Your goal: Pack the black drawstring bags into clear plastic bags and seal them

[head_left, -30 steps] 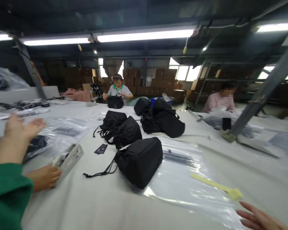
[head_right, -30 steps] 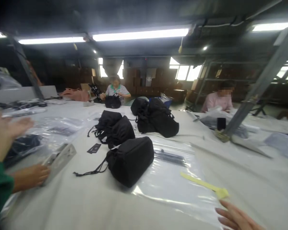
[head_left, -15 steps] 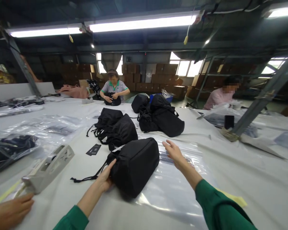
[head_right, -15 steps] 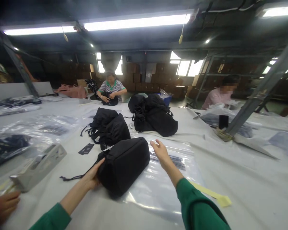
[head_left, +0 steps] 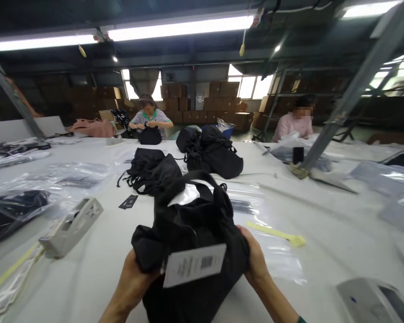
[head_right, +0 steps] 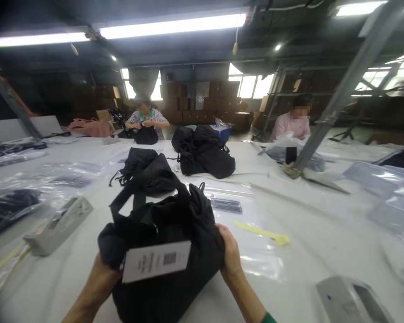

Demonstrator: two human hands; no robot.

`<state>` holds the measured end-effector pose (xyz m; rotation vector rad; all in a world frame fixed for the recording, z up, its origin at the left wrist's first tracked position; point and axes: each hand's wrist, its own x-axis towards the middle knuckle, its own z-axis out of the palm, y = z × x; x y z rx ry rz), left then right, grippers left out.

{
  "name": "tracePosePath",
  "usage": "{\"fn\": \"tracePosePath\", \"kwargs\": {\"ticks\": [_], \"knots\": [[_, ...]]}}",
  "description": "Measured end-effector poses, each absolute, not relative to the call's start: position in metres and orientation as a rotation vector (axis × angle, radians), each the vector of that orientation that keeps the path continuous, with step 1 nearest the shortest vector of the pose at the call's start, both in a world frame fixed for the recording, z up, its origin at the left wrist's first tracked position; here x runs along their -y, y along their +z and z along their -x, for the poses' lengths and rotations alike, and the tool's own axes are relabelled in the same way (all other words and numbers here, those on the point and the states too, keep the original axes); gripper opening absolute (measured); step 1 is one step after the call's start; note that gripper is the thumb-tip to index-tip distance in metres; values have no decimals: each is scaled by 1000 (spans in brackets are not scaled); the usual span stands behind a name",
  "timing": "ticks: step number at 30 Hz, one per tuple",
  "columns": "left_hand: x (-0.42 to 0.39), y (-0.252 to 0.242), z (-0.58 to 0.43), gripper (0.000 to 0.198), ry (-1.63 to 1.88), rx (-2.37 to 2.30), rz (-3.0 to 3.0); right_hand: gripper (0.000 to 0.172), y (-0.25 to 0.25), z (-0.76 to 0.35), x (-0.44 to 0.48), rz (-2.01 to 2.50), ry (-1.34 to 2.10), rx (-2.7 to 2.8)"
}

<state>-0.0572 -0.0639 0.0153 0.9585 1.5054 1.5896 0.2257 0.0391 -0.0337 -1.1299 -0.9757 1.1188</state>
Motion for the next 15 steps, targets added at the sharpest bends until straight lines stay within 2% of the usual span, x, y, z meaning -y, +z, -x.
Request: {"fn": "tracePosePath", "kwargs": {"ticks": [4,11,13,15], "knots": [[91,19,32,51,1690,-1480,-871,42,-40,-226,-1,1149,1132,836],[127,-17,6,52,1615,-1430,-866,60,-48,-254,74,1237,1271,791],[132,-21,1,52,1637,-1437,-886,59,-51,-264,107,1282,1163,873],[133,-23,-6,51,1677,-1481,-876,52,-54,-267,143,1312,912,1071]]}}
